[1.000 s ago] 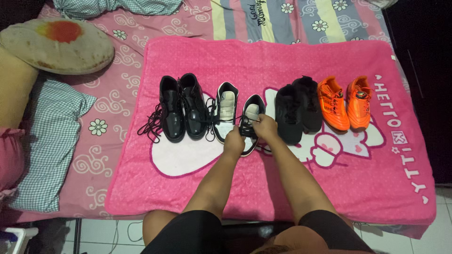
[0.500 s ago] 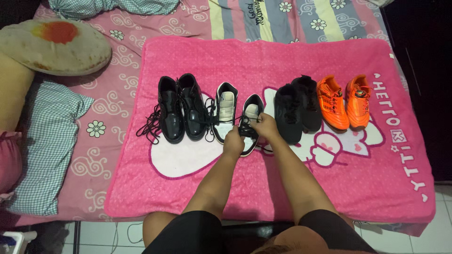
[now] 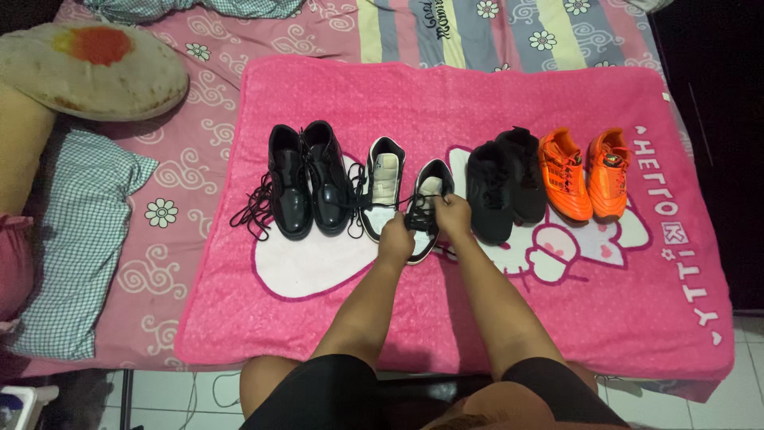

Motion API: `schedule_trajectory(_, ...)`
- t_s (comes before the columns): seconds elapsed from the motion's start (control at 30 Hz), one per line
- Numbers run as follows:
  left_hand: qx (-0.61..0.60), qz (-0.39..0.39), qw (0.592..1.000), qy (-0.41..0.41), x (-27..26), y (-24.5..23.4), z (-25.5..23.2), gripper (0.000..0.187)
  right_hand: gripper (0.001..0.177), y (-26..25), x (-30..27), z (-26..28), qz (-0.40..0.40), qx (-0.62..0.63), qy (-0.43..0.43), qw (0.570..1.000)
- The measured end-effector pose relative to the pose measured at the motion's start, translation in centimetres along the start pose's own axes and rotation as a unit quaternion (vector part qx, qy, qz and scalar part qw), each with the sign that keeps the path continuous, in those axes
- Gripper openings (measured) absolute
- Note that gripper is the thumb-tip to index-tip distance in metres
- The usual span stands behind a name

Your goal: The person unlaces a white and black sneaker, removes the laces, then re-laces the same shoe by threading the laces through the eyelets and tying them. The task is performed on a bed with multiple shoes visible.

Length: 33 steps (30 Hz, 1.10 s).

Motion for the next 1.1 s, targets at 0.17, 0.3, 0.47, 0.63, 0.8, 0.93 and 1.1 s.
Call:
schedule_trajectory(0.17,-0.012,0.010,1.000,-0.021,0.4,-2.0,-2.0,0.062,0.025,-1.1,0.0,-0.1,0.031,0.062,-0.054,0.996)
schedule_trajectory(0.3,-0.052,-0.084,0.990,0.096,0.6,-3.0,-4.3,0.041,0.020,-0.5,0.6,-0.5,0.048,0.074,-0.057,0.994)
schedule_trajectory(0.47,0.056,-0.080,0.982,0.164,2.3,-1.6,-4.9,0.014,0.016,0.9,1.2,-0.7,0.073,0.118,-0.056,0.989)
schedule_trajectory(0.63,0.049,-0.078,0.976,0.199,2.3,-1.9,-5.3,0.016,0.018,1.3,1.9,-1.1,0.119,0.167,0.077,0.976)
schedule_trajectory(0.8,0.080,-0.077,0.973,0.203,2.1,-2.5,-5.8,0.020,0.018,1.8,1.5,-1.3,0.097,0.137,-0.011,0.986)
schedule_trajectory(0.93,0.017,-0.108,0.976,0.187,2.9,-0.4,-5.0,0.012,0.018,2.0,2.3,-2.5,0.088,0.125,-0.013,0.988)
schedule_trajectory(1.1,-0.154,-0.093,0.983,0.022,5.1,2.2,-1.3,0.022,0.020,2.3,3.2,-2.8,0.079,0.121,-0.006,0.990)
Point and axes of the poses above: each hand's wrist, its own x-axis towards the middle knuckle, its own y-axis out of the palm, z = x × y, the point moved 3 cm from there along x, towards the middle knuckle, and after that the axes turned 15 degrees about -z, right-handed, at the moved point
